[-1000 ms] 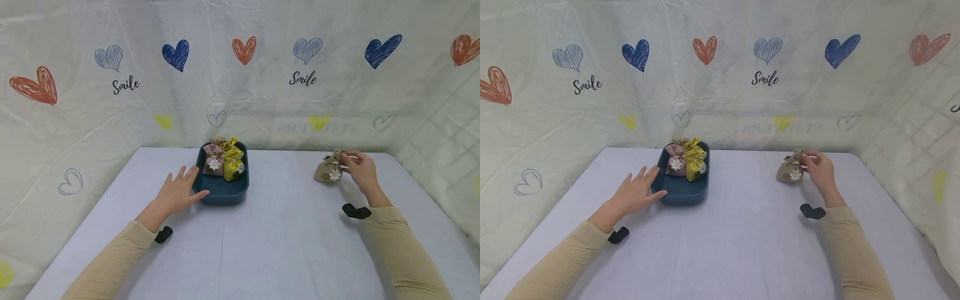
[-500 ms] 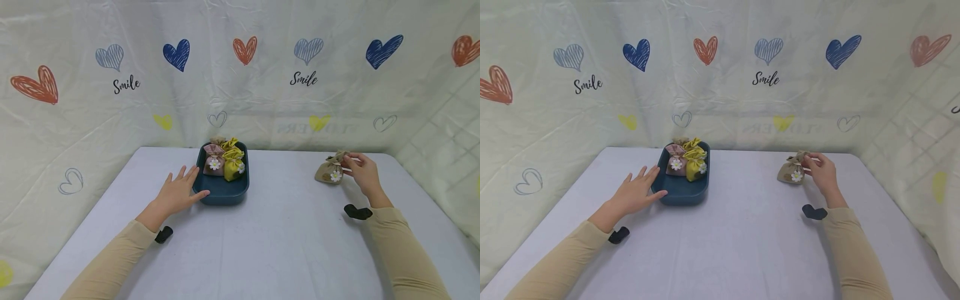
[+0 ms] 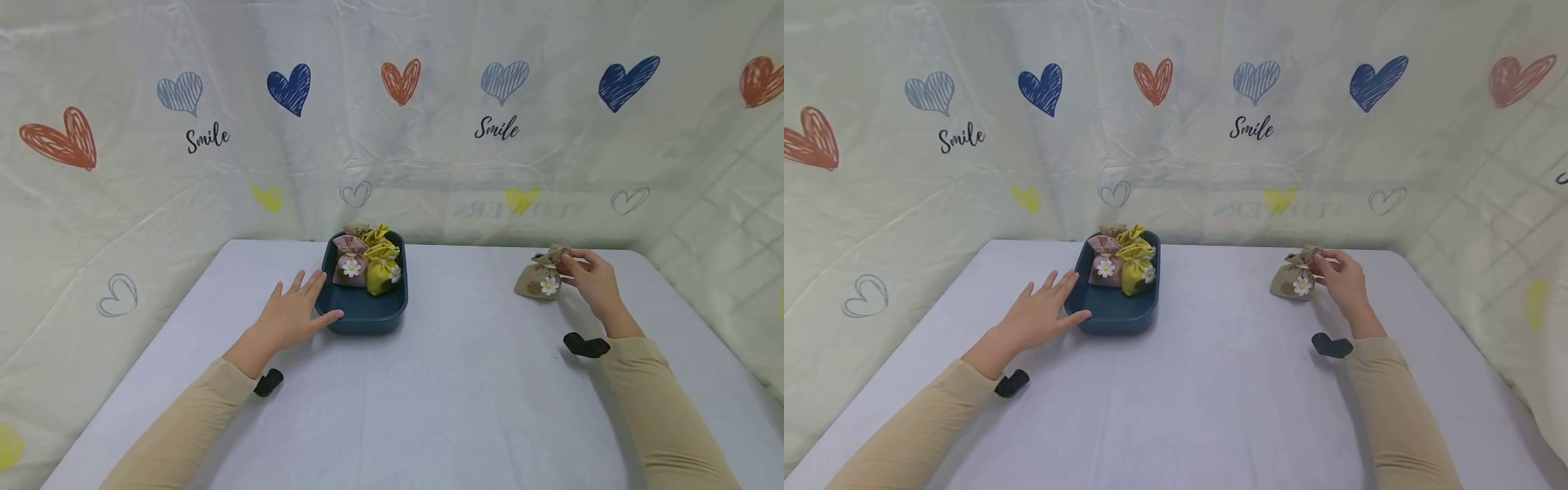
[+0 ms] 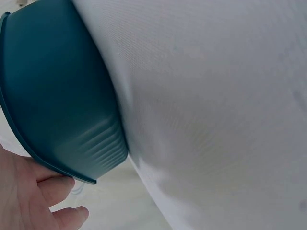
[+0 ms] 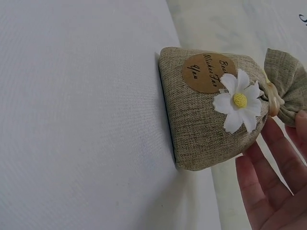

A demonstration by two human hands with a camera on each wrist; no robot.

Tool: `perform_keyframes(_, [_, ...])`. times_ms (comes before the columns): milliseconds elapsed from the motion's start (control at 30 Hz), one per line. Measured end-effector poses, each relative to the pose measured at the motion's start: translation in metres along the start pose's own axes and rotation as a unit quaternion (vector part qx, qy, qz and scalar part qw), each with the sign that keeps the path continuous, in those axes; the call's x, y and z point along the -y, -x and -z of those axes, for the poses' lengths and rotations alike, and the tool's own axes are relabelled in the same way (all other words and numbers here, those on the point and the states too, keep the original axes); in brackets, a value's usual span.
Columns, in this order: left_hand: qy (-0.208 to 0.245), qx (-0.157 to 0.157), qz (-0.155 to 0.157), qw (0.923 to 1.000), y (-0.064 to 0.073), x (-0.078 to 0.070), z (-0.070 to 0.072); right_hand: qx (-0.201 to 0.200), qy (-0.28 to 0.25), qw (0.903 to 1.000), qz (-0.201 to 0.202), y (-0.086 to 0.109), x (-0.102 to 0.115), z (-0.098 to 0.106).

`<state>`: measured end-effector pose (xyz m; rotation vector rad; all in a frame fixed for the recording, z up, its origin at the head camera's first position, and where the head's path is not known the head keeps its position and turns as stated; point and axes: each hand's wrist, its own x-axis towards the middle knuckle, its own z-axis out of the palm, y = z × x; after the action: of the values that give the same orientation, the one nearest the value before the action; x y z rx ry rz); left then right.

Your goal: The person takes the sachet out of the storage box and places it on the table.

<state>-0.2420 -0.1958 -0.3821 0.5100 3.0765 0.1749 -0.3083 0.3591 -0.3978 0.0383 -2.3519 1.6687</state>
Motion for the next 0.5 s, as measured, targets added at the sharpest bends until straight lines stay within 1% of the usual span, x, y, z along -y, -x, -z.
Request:
perform_keyframes(67, [-0.003, 0.0, 0.0, 1.0, 0.0003, -0.0005, 0.0007, 0.006, 0.036, 0.9993, -0.011, 0.0, 0.0011, -0.0002])
perform_keyframes(133, [-0.004, -0.001, 0.0, 1.0, 0.0004, -0.0008, 0.0011, 0.014, 0.059, 0.998, -0.021, 0.0004, 0.0023, -0.0002])
perform_keyframes(500, [-0.006, -0.002, 0.001, 1.0, 0.0001, -0.0012, 0.0014, 0.041, 0.096, 0.9943, -0.021, 0.0029, 0.0061, 0.0045])
